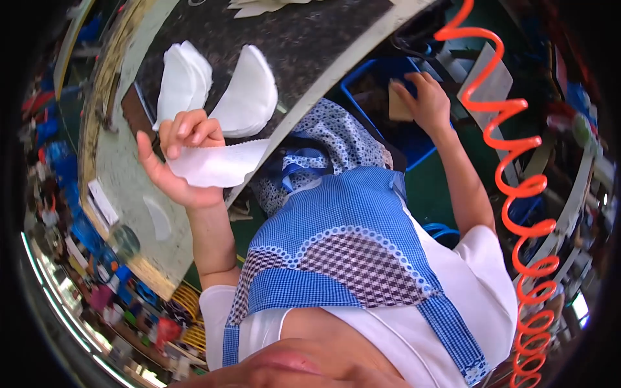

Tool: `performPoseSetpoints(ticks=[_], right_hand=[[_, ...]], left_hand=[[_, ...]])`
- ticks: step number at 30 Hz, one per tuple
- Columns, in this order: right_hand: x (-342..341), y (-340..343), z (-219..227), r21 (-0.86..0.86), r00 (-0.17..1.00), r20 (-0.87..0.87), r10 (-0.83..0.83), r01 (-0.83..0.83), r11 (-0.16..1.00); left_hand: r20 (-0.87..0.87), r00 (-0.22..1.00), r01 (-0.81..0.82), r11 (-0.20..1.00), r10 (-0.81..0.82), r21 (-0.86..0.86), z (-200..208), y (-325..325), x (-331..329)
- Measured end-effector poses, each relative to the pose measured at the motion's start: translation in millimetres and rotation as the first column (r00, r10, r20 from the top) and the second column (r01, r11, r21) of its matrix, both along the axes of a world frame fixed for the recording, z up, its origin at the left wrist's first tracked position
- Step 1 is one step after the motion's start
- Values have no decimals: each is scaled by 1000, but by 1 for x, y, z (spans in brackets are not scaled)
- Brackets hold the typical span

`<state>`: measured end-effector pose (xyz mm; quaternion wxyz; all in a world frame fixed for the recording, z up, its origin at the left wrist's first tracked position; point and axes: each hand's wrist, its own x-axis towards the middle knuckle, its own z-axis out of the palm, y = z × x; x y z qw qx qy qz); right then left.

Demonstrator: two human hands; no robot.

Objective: Manually assembling and inspecting white foam or fabric components for shoes at a manufacturing workbench.

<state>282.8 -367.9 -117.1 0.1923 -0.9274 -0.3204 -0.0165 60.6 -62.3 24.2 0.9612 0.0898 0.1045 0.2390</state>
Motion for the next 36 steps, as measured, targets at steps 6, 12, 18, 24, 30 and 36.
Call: performPoseSetpoints(ticks=[6,12,18,24,30,36], right_hand=[[-78,113,120,586,212,-755,621,-207,783],[-74,122,105,570,118,-770,628,-317,758],[-35,184,112,503,348,-723,597,-327,800],[-28,206,92,355,470,-671,573,-475,805],[-37,208,93,114,703,-332,629,-632,766],[-60,200,119,331,593,47,804,-769,547]], left_hand=[[-351,924,316,213,155,925,-22,-35,-23],[-722,688,613,473,74,633,-5,-33,-67],[-553,710,346,468,436,813,-9,10,-35],[-571,620,468,330,538,820,-44,22,-26],[-432,530,723,-123,729,680,-39,25,-23],[-16,734,502,-527,679,686,-6,31,-25]])
